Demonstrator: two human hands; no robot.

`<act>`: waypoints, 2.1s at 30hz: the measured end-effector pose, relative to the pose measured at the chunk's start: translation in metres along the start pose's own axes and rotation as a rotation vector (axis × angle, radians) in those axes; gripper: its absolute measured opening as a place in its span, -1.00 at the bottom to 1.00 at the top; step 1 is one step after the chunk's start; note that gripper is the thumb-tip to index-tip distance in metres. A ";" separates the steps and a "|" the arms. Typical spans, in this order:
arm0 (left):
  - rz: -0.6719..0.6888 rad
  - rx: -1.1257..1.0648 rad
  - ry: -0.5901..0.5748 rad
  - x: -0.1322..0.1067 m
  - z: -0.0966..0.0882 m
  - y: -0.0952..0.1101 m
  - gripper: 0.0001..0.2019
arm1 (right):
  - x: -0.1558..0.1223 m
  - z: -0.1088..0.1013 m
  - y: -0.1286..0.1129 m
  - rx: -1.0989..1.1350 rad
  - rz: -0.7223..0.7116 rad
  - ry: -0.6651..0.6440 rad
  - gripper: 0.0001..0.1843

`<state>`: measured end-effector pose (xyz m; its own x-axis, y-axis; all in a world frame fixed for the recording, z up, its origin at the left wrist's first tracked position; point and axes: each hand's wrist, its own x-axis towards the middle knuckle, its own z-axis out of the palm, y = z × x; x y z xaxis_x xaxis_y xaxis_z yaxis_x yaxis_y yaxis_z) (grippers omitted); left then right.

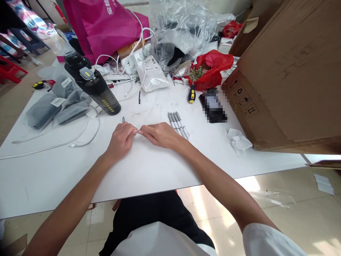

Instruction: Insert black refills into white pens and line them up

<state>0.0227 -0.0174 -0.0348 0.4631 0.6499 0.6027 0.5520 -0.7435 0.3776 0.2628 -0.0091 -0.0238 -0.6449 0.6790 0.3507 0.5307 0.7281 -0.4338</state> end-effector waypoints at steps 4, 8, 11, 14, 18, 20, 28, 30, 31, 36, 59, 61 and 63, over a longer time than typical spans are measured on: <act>-0.101 -0.064 0.008 -0.001 0.000 0.006 -0.52 | 0.000 0.000 -0.001 -0.006 0.032 0.024 -0.45; -0.110 -0.094 0.032 0.000 -0.003 0.006 -0.65 | -0.003 0.004 0.002 0.028 0.088 0.026 -0.60; -0.038 -0.141 0.015 0.002 -0.004 0.004 -0.76 | -0.004 0.005 0.005 0.013 0.088 0.024 -0.69; -0.046 -0.139 0.015 0.002 -0.003 0.001 -0.79 | -0.004 0.004 0.006 0.008 0.072 0.027 -0.67; -0.188 -0.080 0.024 0.001 -0.004 -0.001 -0.55 | -0.001 0.002 0.005 -0.050 0.002 0.042 -0.68; -0.252 -0.073 0.010 0.002 -0.005 -0.001 -0.43 | 0.001 0.001 0.005 -0.105 -0.051 0.044 -0.63; -0.060 -0.063 0.004 0.002 -0.005 -0.007 -0.81 | 0.000 -0.003 0.012 -0.109 -0.026 -0.006 -0.58; -0.045 -0.039 0.026 0.000 -0.004 -0.010 -0.82 | 0.000 -0.003 0.012 -0.111 -0.015 -0.001 -0.61; -0.047 -0.028 0.030 0.000 -0.004 -0.012 -0.80 | 0.001 -0.003 0.012 -0.118 -0.015 0.004 -0.62; -0.123 -0.013 -0.001 0.001 -0.006 -0.012 -0.53 | 0.003 0.000 0.009 -0.178 -0.025 0.006 -0.63; -0.128 -0.032 -0.089 0.001 -0.009 -0.012 -0.61 | 0.004 0.009 0.008 -0.219 -0.008 -0.012 -0.56; -0.147 -0.035 -0.102 0.001 -0.010 -0.012 -0.56 | 0.004 0.008 0.007 -0.210 -0.006 -0.011 -0.56; -0.147 -0.018 -0.099 0.001 -0.010 -0.011 -0.55 | 0.003 0.006 0.007 -0.194 0.002 -0.014 -0.57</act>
<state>0.0103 -0.0099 -0.0316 0.4452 0.7632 0.4683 0.6062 -0.6418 0.4697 0.2611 -0.0026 -0.0311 -0.6511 0.6797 0.3377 0.6267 0.7324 -0.2661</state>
